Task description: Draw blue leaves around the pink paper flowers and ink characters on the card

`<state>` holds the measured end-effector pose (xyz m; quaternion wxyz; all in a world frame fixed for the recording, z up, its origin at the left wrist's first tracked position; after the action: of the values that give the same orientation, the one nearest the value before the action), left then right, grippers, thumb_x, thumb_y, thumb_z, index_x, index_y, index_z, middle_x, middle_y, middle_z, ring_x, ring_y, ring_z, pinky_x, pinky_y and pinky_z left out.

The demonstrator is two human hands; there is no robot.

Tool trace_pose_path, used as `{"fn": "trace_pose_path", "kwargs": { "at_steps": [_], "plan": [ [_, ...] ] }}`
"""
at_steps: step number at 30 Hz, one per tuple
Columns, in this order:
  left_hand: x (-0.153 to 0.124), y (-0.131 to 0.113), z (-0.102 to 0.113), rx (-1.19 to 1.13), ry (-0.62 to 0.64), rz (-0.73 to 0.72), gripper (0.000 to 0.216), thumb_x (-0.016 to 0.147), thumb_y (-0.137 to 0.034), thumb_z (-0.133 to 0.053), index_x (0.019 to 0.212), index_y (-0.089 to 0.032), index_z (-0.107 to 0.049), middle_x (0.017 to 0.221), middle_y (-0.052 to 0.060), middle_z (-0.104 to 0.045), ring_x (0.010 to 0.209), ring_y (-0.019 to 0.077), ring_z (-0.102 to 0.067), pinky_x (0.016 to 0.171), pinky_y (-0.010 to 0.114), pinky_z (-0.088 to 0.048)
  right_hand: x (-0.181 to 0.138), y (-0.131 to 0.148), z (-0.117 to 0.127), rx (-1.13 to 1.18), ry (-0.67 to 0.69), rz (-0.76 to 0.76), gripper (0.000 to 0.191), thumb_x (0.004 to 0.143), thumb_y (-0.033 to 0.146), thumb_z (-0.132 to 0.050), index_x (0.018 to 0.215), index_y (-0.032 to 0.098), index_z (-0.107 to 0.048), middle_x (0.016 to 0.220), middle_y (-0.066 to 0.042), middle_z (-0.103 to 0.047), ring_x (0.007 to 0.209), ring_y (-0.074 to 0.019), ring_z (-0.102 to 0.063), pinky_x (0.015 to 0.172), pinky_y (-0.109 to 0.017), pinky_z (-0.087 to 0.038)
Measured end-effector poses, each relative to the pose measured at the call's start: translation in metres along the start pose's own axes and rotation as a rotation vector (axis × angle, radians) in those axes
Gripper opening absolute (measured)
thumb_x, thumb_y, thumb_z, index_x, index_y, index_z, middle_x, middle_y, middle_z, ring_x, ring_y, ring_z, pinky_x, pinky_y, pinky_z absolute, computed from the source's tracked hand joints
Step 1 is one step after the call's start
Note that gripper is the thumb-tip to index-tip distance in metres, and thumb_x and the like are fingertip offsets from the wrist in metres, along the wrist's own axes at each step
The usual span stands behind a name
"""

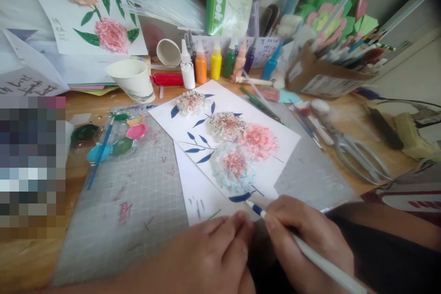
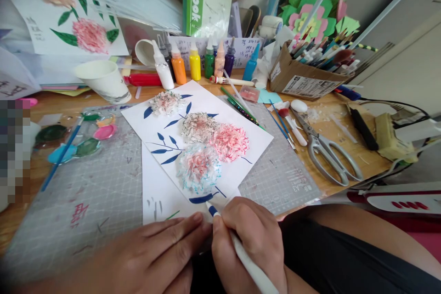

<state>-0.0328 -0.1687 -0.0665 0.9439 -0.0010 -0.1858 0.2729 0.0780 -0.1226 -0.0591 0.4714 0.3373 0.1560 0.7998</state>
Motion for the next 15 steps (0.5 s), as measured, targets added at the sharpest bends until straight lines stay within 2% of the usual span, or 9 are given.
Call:
{"fn": "trace_pose_path", "kwargs": {
  "at_steps": [5, 7, 11, 13, 15],
  "plan": [
    [0.001, 0.003, 0.0, 0.006, -0.044, 0.067, 0.022, 0.09, -0.015, -0.044, 0.092, -0.014, -0.066, 0.106, 0.008, -0.069, 0.101, 0.0203, -0.062, 0.087, 0.03, -0.051, -0.001, 0.001, 0.0, 0.018, -0.004, 0.007, 0.016, 0.079, 0.01, -0.051, 0.066, 0.02, -0.052, 0.052, 0.004, -0.057, 0.045, -0.0082, -0.054, 0.047, -0.02, -0.043],
    [0.001, 0.003, -0.002, 0.0, -0.035, 0.079, 0.025, 0.091, -0.013, -0.041, 0.091, -0.016, -0.066, 0.107, 0.005, -0.069, 0.101, 0.0196, -0.063, 0.085, 0.03, -0.052, -0.003, -0.002, 0.002, 0.063, -0.042, -0.052, 0.016, 0.08, 0.01, -0.051, 0.068, 0.021, -0.051, 0.054, 0.004, -0.057, 0.047, -0.0093, -0.055, 0.048, -0.021, -0.043],
    [-0.003, 0.006, -0.001, -0.033, -0.124, 0.152, 0.029, 0.095, -0.016, -0.037, 0.098, -0.015, -0.066, 0.106, 0.005, -0.069, 0.099, 0.0172, -0.064, 0.086, 0.027, -0.052, -0.009, -0.012, 0.022, 0.272, -0.212, -0.128, 0.014, 0.082, 0.01, -0.053, 0.079, 0.024, -0.053, 0.067, 0.002, -0.062, 0.058, -0.0122, -0.06, 0.053, -0.023, -0.045],
    [-0.006, 0.009, -0.001, -0.038, -0.166, 0.194, 0.031, 0.097, -0.02, -0.036, 0.105, -0.013, -0.065, 0.106, 0.006, -0.07, 0.097, 0.0157, -0.065, 0.086, 0.025, -0.052, -0.006, -0.02, 0.033, 0.376, -0.227, -0.137, 0.012, 0.084, 0.012, -0.053, 0.082, 0.024, -0.053, 0.069, 0.001, -0.062, 0.061, -0.0134, -0.06, 0.054, -0.025, -0.046],
    [-0.009, 0.011, -0.002, -0.037, -0.175, 0.205, 0.032, 0.098, -0.022, -0.035, 0.108, -0.012, -0.064, 0.107, 0.006, -0.069, 0.096, 0.0154, -0.065, 0.086, 0.024, -0.052, 0.003, -0.033, 0.04, 0.416, -0.172, -0.177, 0.008, 0.085, 0.018, -0.055, 0.08, 0.024, -0.055, 0.065, 0.002, -0.06, 0.057, -0.0132, -0.058, 0.05, -0.024, -0.045]
  ]
}}
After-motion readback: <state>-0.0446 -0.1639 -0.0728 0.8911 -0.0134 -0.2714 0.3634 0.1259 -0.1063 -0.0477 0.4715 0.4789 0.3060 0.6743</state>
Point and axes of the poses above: each hand's wrist, its own x-axis towards the middle knuckle, its own z-axis out of the back of the hand, y = z × x, the point moved 7 cm from there along x, towards the middle knuckle
